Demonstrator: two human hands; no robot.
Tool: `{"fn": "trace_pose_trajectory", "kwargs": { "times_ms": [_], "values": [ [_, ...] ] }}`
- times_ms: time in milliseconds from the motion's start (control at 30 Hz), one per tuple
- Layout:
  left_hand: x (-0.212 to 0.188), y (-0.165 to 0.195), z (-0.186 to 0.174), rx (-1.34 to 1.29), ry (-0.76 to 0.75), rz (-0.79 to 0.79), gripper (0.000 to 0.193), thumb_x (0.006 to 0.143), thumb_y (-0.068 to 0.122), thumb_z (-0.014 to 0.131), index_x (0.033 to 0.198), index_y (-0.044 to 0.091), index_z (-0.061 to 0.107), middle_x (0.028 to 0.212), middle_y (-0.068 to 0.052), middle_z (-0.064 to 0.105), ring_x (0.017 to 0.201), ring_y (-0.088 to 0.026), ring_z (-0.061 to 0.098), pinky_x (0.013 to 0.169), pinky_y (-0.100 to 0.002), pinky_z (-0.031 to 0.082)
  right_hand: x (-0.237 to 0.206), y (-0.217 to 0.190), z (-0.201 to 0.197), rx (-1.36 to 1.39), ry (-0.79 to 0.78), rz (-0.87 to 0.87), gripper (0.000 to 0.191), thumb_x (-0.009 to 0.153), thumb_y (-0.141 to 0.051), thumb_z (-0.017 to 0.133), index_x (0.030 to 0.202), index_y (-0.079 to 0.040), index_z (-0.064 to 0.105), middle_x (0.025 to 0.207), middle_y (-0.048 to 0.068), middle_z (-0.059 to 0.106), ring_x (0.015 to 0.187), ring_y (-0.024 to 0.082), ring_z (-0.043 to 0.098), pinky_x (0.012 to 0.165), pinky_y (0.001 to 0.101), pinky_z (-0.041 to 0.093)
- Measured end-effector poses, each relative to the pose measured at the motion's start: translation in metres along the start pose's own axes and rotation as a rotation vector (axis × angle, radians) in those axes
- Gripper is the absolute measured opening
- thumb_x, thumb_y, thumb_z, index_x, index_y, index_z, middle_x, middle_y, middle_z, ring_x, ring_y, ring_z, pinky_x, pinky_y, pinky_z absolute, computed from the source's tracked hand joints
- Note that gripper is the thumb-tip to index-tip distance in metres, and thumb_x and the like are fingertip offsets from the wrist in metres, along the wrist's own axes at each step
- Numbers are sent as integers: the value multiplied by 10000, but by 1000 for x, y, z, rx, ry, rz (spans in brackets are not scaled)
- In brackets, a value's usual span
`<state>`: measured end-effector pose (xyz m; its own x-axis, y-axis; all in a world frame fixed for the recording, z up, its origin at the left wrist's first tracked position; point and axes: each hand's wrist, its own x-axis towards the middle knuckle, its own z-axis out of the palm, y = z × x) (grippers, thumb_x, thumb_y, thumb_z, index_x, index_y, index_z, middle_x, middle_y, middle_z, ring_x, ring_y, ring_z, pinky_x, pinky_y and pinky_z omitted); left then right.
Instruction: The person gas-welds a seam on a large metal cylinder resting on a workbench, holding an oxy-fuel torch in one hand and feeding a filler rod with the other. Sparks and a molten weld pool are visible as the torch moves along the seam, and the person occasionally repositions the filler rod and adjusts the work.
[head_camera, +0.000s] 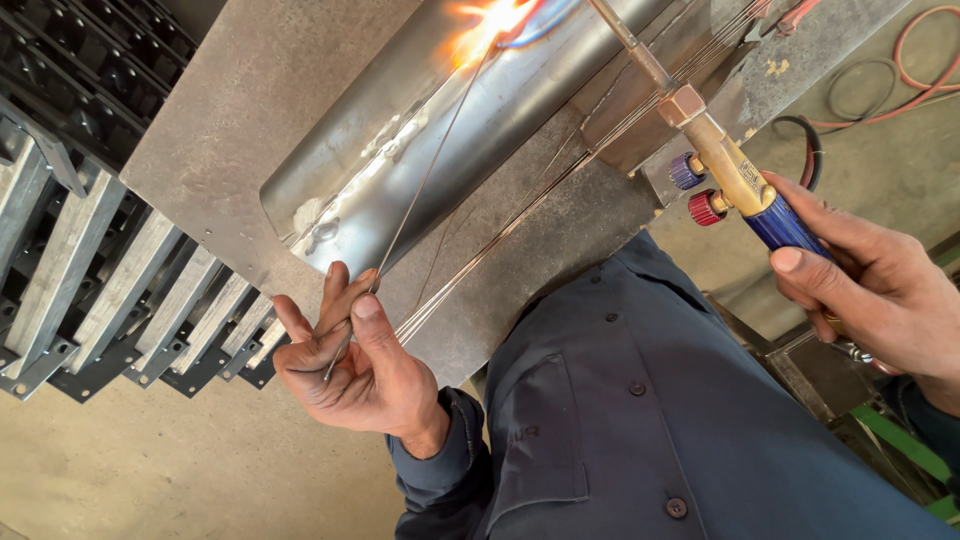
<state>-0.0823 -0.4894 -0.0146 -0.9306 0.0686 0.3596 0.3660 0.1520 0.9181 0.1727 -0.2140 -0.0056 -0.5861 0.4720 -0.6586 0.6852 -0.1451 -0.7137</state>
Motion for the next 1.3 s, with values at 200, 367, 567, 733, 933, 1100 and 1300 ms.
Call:
{"fn": "trace_pose_trajectory", "kwargs": {
  "times_ms": [200, 367, 567, 733, 933, 1100, 1300],
  "values": [
    [0, 1, -1, -1, 1, -9, 286, 1085, 59, 676, 1056, 87, 393, 886, -176, 751, 1100, -265, 763, 1341, -489, 146, -1, -1, 1, -3, -10, -10, 662, 1035, -175, 590, 1674, -151, 419, 716, 37, 507, 552, 88, 468, 436, 271, 442],
    [-1, 1, -1, 22, -2, -13, 291, 1086, 65, 679, 1059, 90, 390, 893, -176, 755, 1125, -276, 761, 1342, -491, 118, -1, -2, 1, -32, -2, 25, 660, 1030, -177, 588, 1669, -163, 422, 712, 40, 503, 547, 89, 463, 436, 276, 439],
    [-1, 1, -1, 14, -3, -18, 290, 1093, 85, 683, 1063, 100, 395, 911, -171, 760, 1137, -280, 757, 1345, -490, 110, -1, -2, 0, -41, -17, 10, 669, 1033, -173, 581, 1679, -163, 407, 709, 39, 510, 531, 92, 471, 433, 275, 449],
    [-1, 1, -2, 38, -8, -24, 286, 1096, 82, 678, 1068, 100, 393, 909, -160, 762, 1150, -284, 754, 1347, -490, 104, -4, 0, -2, 21, -42, -14, 675, 1030, -163, 582, 1681, -143, 403, 702, 34, 499, 579, 80, 467, 441, 267, 454],
    [-1, 2, -4, 48, -15, -39, 286, 1097, 103, 681, 1063, 98, 397, 948, -172, 765, 1219, -316, 727, 1337, -497, 61, -4, 1, -2, 5, -38, 12, 674, 1033, -165, 583, 1684, -150, 405, 711, 35, 501, 579, 84, 462, 444, 272, 451],
    [-2, 1, -9, 45, -13, -35, 298, 1115, 129, 680, 1047, 96, 392, 971, -163, 764, 1292, -326, 697, 1338, -496, 48, -3, 1, -1, 18, -31, 11, 666, 1048, -176, 580, 1690, -153, 402, 728, 25, 490, 600, 73, 453, 452, 261, 445],
    [-5, -2, -8, 51, 2, -10, 289, 1112, 119, 672, 1080, 100, 385, 925, -163, 761, 1218, -308, 726, 1341, -489, 60, -3, 0, -1, 13, -26, 7, 672, 1038, -170, 588, 1686, -152, 409, 727, 31, 500, 592, 80, 460, 454, 264, 443]
  ]
}}
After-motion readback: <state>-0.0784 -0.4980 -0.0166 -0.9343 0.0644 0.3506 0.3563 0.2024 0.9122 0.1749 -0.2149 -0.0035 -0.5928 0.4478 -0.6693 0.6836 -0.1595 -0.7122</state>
